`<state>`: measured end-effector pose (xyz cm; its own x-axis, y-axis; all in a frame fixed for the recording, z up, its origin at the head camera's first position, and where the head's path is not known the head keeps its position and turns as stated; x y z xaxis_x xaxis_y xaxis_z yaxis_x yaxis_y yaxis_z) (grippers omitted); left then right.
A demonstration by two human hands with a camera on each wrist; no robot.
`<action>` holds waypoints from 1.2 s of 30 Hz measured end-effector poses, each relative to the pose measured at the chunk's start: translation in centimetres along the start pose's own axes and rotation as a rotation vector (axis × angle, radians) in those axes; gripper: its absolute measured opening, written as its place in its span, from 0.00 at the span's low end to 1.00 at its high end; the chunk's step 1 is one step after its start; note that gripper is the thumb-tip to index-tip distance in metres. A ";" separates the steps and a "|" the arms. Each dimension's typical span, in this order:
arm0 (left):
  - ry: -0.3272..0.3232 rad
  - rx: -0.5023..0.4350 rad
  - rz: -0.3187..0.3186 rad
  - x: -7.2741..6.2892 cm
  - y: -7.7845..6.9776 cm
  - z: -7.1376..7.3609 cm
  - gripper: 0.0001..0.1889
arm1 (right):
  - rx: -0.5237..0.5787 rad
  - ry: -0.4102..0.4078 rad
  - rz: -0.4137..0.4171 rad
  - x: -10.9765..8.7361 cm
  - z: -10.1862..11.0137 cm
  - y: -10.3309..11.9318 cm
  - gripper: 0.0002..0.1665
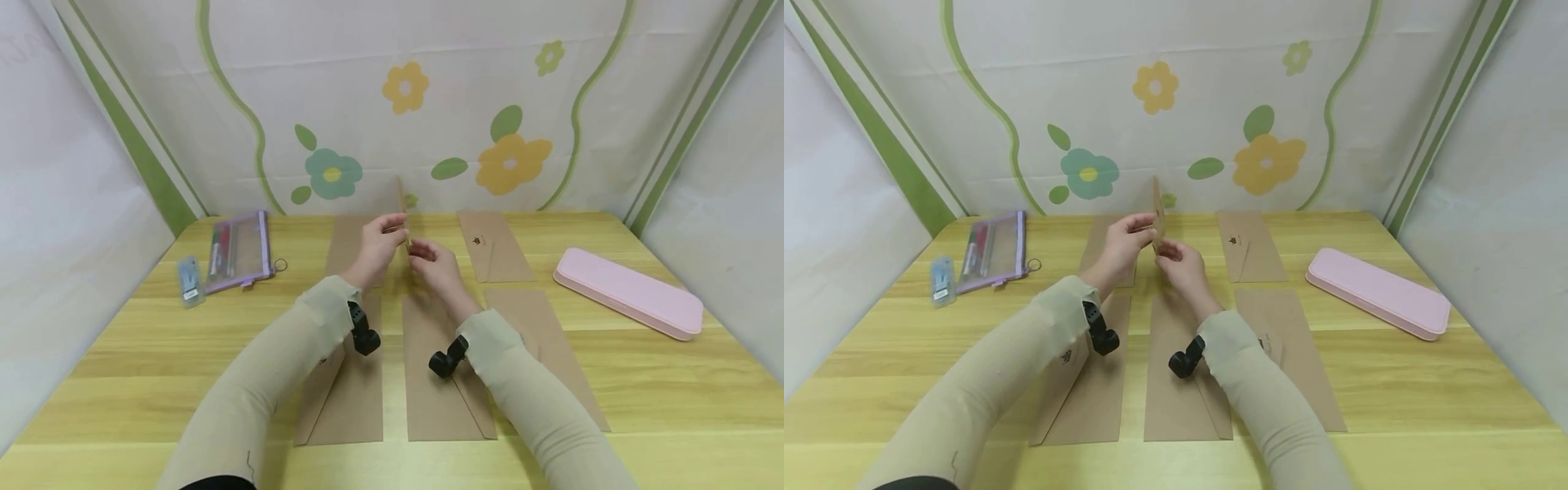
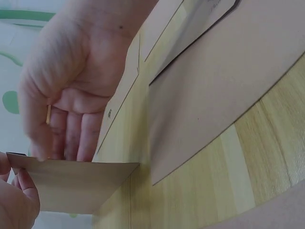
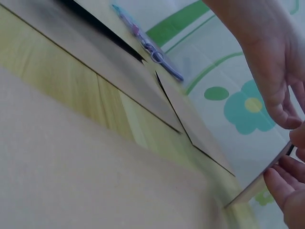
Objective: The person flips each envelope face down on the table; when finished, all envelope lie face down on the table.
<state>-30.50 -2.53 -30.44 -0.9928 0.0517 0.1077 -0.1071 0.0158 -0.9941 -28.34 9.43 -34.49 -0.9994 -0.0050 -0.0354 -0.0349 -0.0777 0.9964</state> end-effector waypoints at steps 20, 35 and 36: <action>-0.031 -0.095 0.017 -0.1 0.1 -0.7 0.20 | -0.101 -0.250 0.304 -1.0 -1.0 0.1 0.11; 0.014 -0.099 0.020 0.0 -0.1 -1.3 0.19 | -0.226 -0.444 0.471 -1.6 -0.8 -0.1 0.04; 0.020 -0.102 0.017 0.0 -0.1 -1.3 0.19 | -0.221 -0.462 0.472 -1.6 -0.7 -0.1 0.03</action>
<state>-30.38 -1.20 -30.37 -0.9931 0.0725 0.0918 -0.0830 0.1158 -0.9898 -26.72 8.72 -34.55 -0.8097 0.3324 0.4835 0.3580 -0.3731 0.8560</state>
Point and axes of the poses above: each hand's wrist, its own x-axis towards the middle knuckle, its own z-axis out of the back of the hand, y = z × x, the point moved 3 cm from there along x, towards the middle knuckle, and after that the axes turned 4 degrees about -z, right-handed, at the moved point
